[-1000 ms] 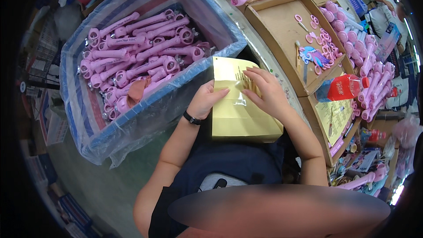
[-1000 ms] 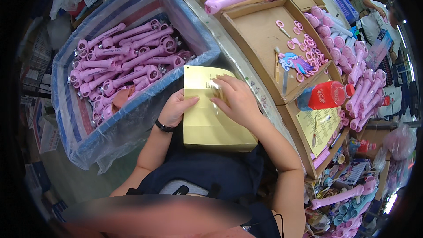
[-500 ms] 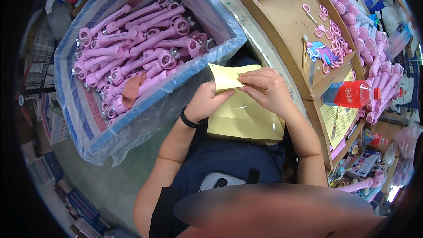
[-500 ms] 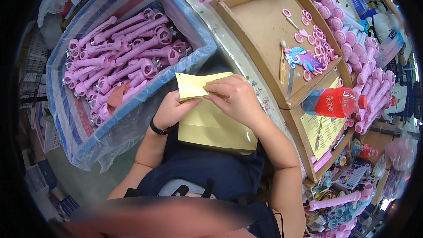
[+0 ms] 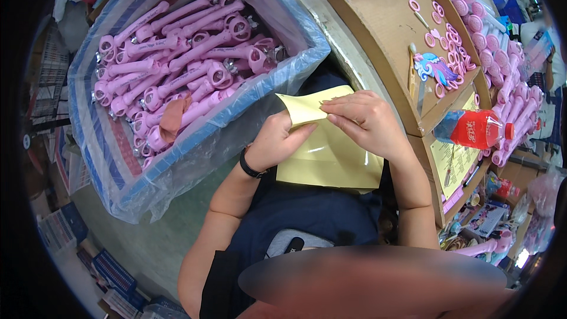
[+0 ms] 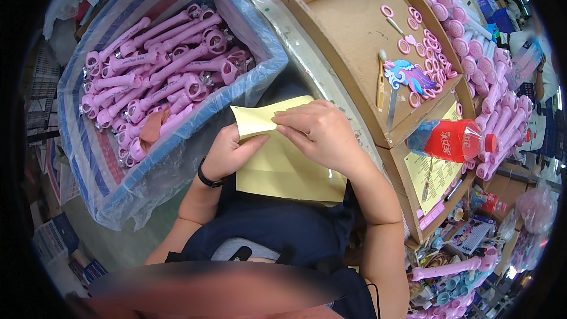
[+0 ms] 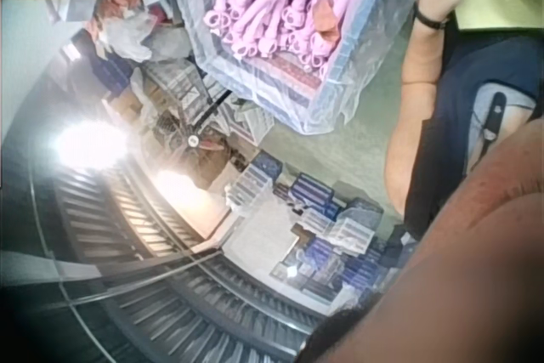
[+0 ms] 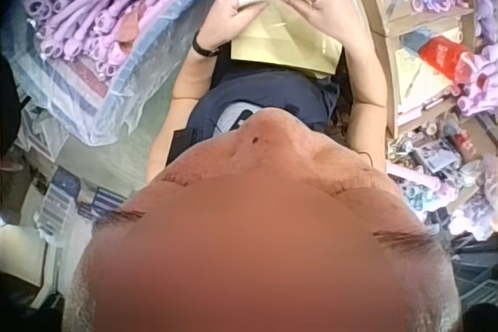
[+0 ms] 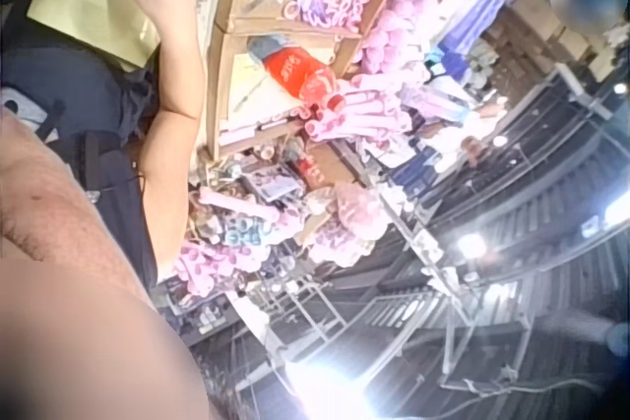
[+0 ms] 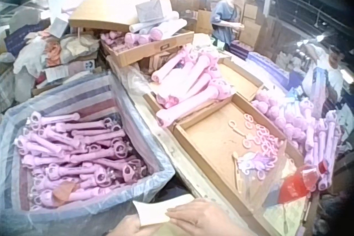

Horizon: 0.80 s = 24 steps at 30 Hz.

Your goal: The person assembles pink bubble-blower toys at a workbench. They use a small metal blade to trim excess plastic from the handle, insert a small pink plastic piece, and secure it with a screwdriver. The finished unit is placed into a bin with other completed toys.

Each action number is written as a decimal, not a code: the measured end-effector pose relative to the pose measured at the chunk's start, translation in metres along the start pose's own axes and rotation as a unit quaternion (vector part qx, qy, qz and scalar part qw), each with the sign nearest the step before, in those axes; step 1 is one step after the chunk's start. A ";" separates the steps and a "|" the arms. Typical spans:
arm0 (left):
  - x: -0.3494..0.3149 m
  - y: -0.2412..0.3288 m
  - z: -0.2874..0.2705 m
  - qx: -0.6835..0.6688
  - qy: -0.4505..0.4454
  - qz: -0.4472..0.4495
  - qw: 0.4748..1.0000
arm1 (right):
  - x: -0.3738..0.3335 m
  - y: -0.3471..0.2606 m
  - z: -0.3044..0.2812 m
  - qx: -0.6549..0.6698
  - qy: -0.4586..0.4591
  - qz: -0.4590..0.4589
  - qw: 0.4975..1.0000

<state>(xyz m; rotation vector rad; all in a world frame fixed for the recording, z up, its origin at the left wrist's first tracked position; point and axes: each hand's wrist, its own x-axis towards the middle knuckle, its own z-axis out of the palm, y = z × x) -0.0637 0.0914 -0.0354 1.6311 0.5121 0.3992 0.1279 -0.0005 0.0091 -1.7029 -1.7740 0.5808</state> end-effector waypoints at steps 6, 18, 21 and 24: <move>-0.002 0.001 0.001 -0.007 0.009 -0.003 1.000 | 0.002 -0.001 0.005 0.009 0.025 0.001 1.000; -0.003 -0.001 0.002 0.018 0.023 0.023 0.999 | 0.002 -0.006 0.004 0.026 0.043 0.011 0.999; -0.004 -0.001 0.002 0.022 0.021 0.018 0.999 | 0.000 -0.003 0.004 -0.003 0.036 -0.002 0.999; -0.004 -0.002 0.003 0.027 0.016 0.022 0.999 | 0.000 0.002 0.003 0.041 0.006 0.014 0.999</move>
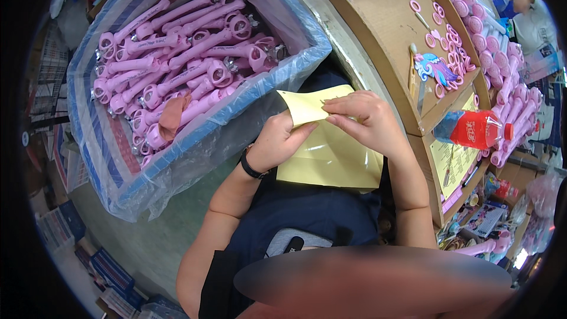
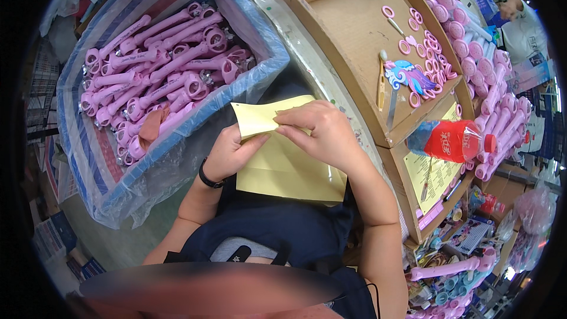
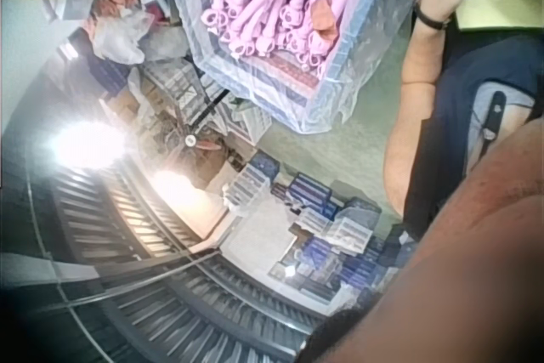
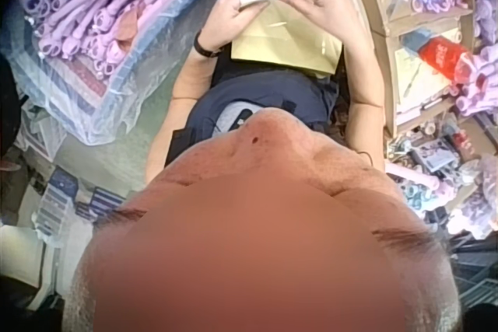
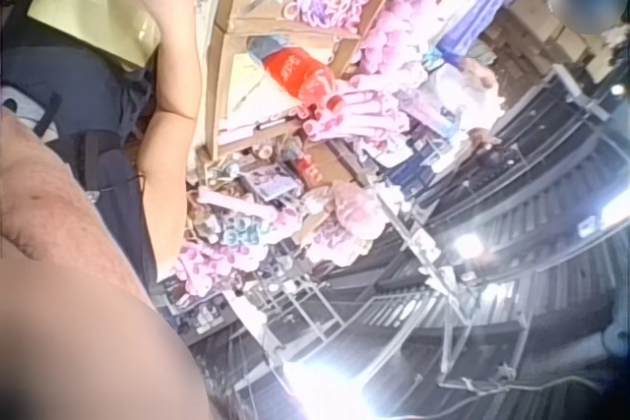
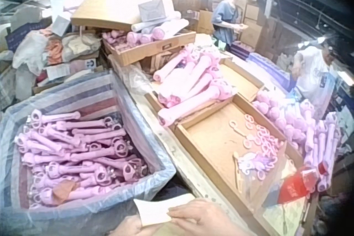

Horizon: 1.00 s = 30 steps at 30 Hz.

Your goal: The person assembles pink bubble-blower toys at a workbench. They use a small metal blade to trim excess plastic from the handle, insert a small pink plastic piece, and secure it with a screwdriver. The finished unit is placed into a bin with other completed toys.

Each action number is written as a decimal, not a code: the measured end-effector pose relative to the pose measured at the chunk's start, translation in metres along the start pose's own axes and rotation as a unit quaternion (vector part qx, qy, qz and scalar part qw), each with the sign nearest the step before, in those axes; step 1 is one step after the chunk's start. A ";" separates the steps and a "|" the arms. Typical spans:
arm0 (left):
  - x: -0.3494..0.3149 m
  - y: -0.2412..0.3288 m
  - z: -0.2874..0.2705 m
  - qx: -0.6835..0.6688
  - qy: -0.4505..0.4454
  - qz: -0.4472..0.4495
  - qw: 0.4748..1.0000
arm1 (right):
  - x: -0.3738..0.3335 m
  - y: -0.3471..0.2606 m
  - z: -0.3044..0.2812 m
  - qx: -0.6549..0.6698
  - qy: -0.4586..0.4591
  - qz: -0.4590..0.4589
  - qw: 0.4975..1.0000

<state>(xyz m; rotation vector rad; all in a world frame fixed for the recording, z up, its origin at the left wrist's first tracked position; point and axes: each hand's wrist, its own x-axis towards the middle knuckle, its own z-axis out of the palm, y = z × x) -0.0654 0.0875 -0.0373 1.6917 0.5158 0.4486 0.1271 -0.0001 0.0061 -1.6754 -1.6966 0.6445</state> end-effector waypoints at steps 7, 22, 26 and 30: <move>-0.001 -0.001 0.004 0.007 0.002 0.002 1.000 | 0.000 -0.002 -0.005 0.088 -0.006 0.089 0.992; -0.005 0.000 0.002 -0.034 0.011 -0.047 0.998 | 0.004 0.015 0.015 0.340 0.117 0.263 0.895; -0.010 -0.006 0.002 -0.111 0.011 -0.115 0.987 | 0.010 0.025 0.013 0.426 0.124 0.281 0.851; -0.014 -0.011 0.001 -0.134 0.015 -0.132 0.982 | 0.012 0.026 0.012 0.449 0.127 0.296 0.833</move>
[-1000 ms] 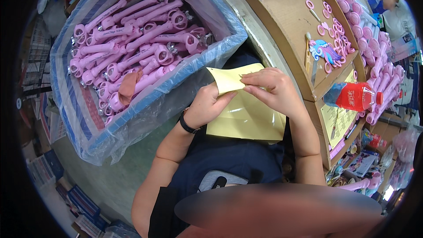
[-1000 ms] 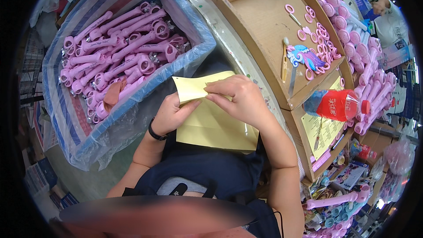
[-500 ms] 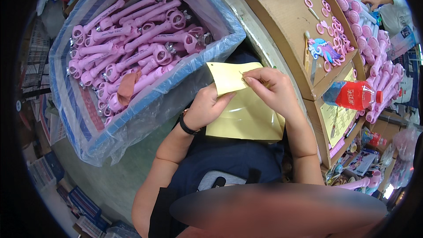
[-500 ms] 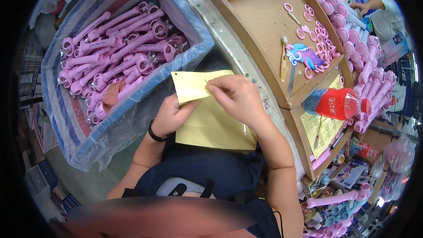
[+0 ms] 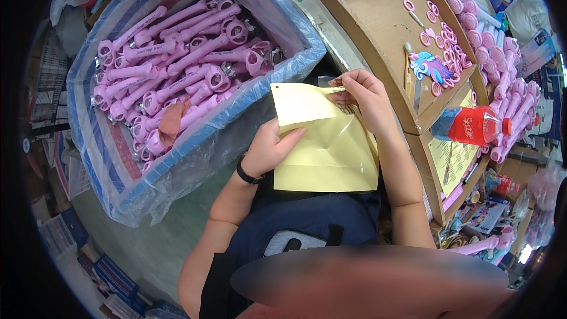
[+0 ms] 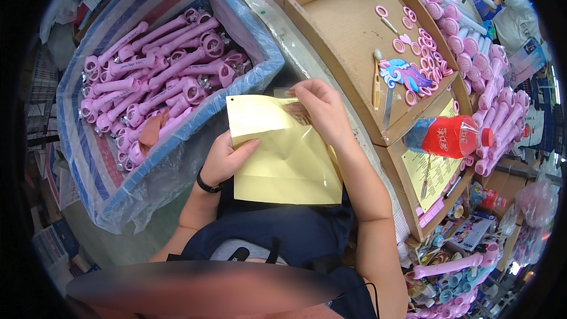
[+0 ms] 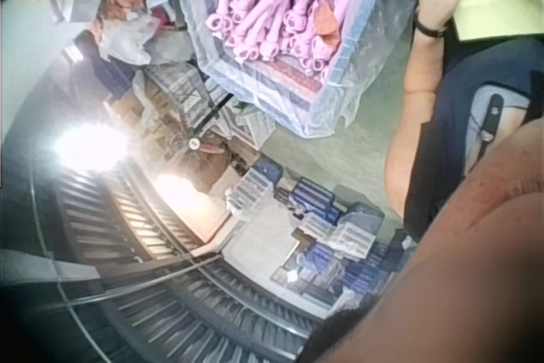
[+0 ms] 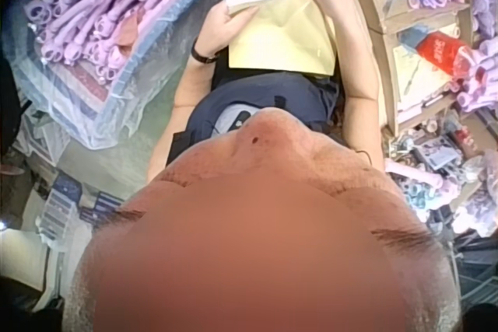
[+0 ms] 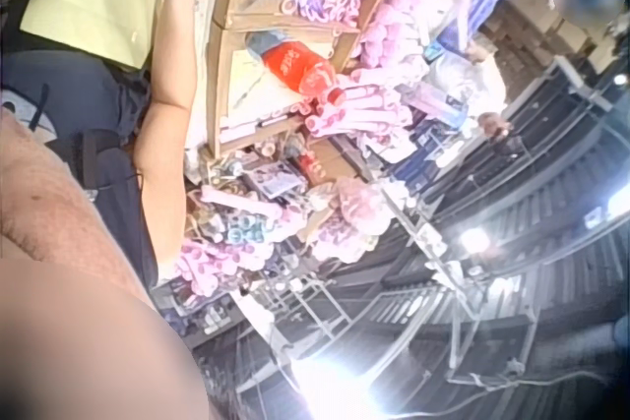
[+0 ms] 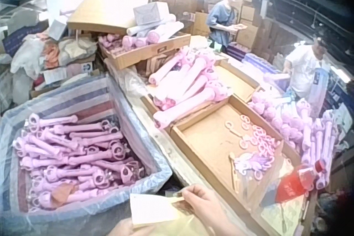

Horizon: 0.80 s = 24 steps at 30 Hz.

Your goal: The person assembles pink bubble-blower toys at a workbench. They use a small metal blade to trim excess plastic from the handle, insert a small pink plastic piece, and secure it with a screwdriver. The finished unit is placed into a bin with other completed toys.

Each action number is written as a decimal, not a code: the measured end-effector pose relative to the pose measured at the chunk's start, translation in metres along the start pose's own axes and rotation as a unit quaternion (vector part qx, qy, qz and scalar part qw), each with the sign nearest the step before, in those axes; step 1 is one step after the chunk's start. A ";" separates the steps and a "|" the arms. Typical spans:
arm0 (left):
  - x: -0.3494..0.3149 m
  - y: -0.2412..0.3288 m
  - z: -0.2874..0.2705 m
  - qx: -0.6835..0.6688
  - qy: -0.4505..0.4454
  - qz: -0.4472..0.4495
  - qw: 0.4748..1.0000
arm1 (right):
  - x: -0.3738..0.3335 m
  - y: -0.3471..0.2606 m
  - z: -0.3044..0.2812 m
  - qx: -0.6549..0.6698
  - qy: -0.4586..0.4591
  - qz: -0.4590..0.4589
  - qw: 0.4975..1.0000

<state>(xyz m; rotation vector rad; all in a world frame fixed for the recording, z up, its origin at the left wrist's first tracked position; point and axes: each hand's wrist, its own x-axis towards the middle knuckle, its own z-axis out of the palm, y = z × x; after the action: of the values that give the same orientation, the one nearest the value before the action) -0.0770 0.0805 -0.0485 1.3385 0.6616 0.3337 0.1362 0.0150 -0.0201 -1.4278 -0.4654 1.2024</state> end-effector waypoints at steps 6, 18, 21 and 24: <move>-0.004 -0.001 -0.001 -0.020 0.004 -0.007 1.000 | -0.001 0.000 0.001 0.018 -0.001 -0.016 1.000; -0.035 0.040 0.002 0.353 0.294 0.344 0.819 | -0.023 0.001 0.013 -0.162 0.160 -0.310 0.923; -0.034 0.050 0.013 0.261 0.051 0.217 0.939 | -0.033 0.004 0.032 -0.369 0.152 -0.496 0.771; -0.026 0.048 0.023 0.139 0.027 0.149 0.979 | -0.054 0.003 0.043 -0.474 0.066 -0.543 0.690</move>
<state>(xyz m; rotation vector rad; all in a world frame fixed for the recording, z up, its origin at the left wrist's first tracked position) -0.0758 0.0581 0.0060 1.7069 0.5659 0.5361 0.0773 -0.0092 0.0058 -1.5628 -1.7033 -0.2318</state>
